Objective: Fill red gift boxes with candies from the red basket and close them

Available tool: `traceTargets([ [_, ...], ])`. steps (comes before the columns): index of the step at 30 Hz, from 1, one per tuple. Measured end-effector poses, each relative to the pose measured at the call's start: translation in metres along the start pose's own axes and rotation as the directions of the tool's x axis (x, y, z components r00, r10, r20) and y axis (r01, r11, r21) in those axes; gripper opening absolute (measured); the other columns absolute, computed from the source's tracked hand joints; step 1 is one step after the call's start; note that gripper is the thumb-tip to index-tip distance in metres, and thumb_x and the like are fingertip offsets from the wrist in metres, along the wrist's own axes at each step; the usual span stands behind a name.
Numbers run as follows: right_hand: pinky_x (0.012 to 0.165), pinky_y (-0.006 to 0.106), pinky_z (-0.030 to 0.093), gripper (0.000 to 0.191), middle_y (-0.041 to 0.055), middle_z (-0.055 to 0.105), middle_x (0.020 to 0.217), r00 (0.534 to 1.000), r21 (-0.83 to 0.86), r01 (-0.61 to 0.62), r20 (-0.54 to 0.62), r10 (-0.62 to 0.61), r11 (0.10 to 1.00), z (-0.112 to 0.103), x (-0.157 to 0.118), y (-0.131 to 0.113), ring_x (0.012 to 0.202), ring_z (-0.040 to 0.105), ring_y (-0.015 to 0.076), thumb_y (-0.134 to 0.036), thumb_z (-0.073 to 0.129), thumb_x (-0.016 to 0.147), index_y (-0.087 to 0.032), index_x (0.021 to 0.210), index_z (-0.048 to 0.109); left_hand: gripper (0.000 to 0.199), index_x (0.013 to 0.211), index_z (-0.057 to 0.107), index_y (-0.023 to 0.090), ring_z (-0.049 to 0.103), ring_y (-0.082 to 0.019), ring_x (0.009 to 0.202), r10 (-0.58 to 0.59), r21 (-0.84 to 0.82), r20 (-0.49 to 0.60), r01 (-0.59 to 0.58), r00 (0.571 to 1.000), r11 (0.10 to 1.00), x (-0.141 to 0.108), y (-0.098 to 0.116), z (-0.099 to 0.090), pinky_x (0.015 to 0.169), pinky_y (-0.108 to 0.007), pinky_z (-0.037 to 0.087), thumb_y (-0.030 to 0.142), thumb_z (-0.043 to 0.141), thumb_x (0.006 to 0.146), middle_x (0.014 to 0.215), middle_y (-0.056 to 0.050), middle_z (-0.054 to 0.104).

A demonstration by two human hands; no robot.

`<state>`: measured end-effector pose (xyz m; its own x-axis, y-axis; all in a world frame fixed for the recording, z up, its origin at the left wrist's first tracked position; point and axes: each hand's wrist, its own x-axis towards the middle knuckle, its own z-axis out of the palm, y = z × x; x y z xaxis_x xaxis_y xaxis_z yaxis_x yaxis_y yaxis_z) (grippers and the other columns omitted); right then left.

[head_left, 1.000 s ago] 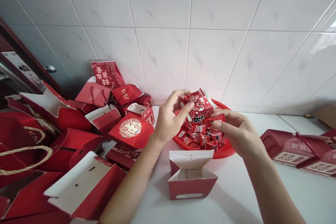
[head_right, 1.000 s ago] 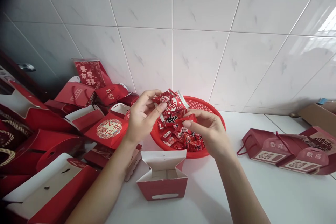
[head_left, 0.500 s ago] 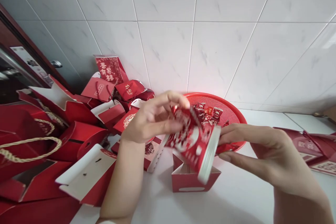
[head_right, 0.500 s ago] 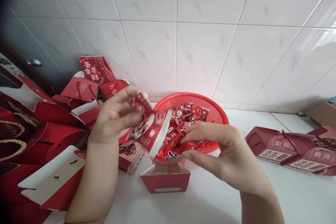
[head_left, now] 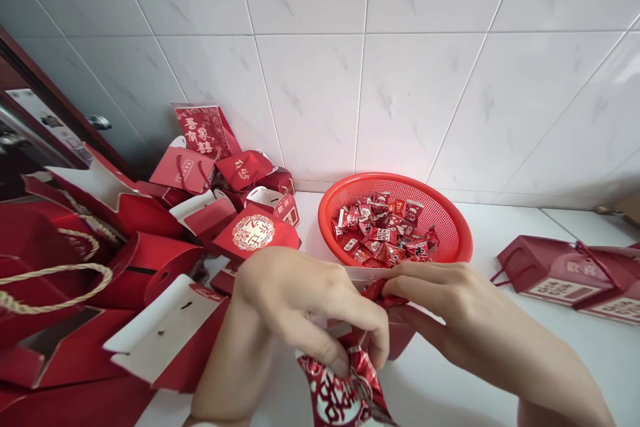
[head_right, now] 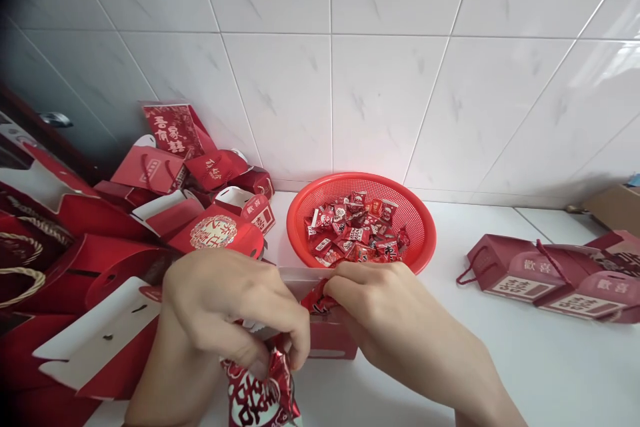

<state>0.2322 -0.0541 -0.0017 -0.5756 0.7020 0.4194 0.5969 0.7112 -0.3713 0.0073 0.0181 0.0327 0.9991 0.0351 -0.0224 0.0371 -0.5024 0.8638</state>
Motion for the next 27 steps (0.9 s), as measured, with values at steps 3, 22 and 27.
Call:
traceTargets([
  [3,0.054,0.025,0.044,0.027,0.0037,0.068,0.072,0.997,-0.030,-0.011,0.082,0.013,0.999,-0.001,-0.004,0.002,0.059,0.060,0.0144,-0.010,0.050,0.100,-0.021,0.085,0.071,0.011,0.098,0.067,0.023,0.072,-0.021,0.072,-0.018,0.096,0.068,0.012,0.998,0.995,-0.004,-0.003,0.006,0.067,-0.025,0.056,0.020,0.058,0.091,0.085,-0.009,0.076],
  [22,0.056,0.030,0.027,0.028,-0.0017,0.067,0.078,0.925,-0.142,-0.039,0.370,0.089,0.989,0.014,-0.009,-0.003,0.063,0.053,0.0154,0.007,0.061,0.078,-0.021,0.078,0.060,0.022,0.093,0.063,0.023,0.070,-0.018,0.071,-0.077,0.516,0.010,0.061,0.997,0.855,-0.018,0.008,0.056,0.061,-0.027,0.048,0.014,0.073,0.076,0.085,0.000,0.077],
  [27,0.059,0.028,0.029,0.031,-0.0016,0.071,0.090,0.903,-0.036,-0.101,0.417,0.107,0.994,0.010,-0.011,-0.010,0.072,0.057,0.0150,0.004,0.062,0.081,-0.024,0.094,0.066,0.019,0.093,0.067,0.024,0.069,-0.017,0.074,-0.116,0.592,-0.029,0.111,0.993,0.798,-0.025,0.007,0.076,0.067,-0.025,0.049,0.016,0.074,0.077,0.086,0.001,0.076],
])
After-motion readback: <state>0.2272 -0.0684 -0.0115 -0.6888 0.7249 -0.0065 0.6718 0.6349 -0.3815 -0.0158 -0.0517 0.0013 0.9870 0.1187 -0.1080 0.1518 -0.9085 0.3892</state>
